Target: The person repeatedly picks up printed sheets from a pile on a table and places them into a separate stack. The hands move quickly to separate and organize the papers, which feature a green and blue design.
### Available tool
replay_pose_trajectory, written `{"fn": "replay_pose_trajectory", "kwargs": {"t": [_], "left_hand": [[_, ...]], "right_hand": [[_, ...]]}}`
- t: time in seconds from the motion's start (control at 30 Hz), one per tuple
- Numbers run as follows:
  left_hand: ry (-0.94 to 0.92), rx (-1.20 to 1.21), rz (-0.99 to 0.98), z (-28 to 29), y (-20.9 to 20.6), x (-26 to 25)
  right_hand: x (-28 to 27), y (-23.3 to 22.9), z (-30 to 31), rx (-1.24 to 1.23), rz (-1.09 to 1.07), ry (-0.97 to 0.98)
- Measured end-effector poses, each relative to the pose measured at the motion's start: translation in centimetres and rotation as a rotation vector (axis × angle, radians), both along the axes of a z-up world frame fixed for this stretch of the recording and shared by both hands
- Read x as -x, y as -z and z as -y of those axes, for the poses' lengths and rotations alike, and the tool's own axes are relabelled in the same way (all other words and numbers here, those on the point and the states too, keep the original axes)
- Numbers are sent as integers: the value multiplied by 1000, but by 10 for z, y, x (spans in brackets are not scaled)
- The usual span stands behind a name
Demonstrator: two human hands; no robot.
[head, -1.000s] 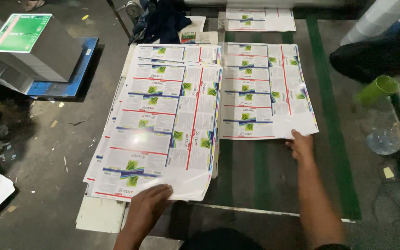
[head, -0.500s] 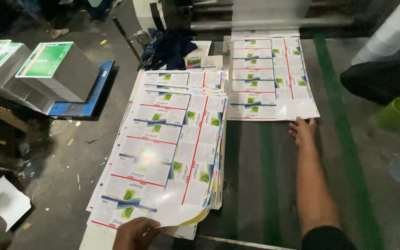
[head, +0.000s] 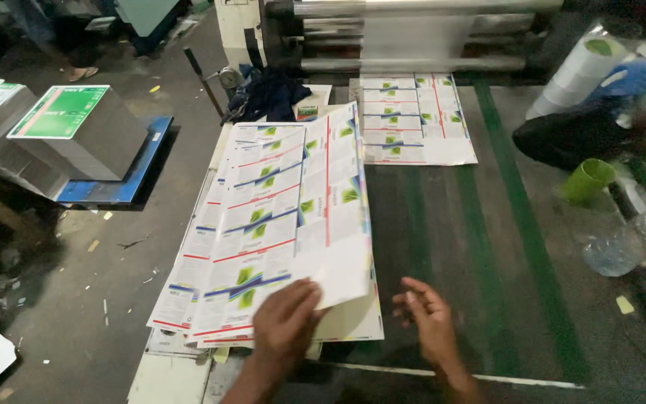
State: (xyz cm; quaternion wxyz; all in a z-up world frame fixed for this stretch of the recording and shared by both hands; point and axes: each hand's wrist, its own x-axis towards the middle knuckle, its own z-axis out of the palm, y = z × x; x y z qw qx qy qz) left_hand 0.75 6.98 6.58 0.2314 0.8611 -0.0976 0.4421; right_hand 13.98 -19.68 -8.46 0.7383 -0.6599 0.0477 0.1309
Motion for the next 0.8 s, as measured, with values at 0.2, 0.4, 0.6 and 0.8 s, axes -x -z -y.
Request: {"fn": "replay_pose_trajectory", "kwargs": {"t": [0.2,0.4,0.6,0.8], "left_hand": [[316,-145,-246,74,71,-26],[322,-303,-537,66,99,-19],[13,-229,-746,37,96,19],[-163,-348,-857,34,131,44]], "right_hand": [[39,105,6,-385,-58,-405],[13,28,46,-203,-294,169],[-26,92,142,-55,-158,255],[-80,127,164,-141,-83,211]]}}
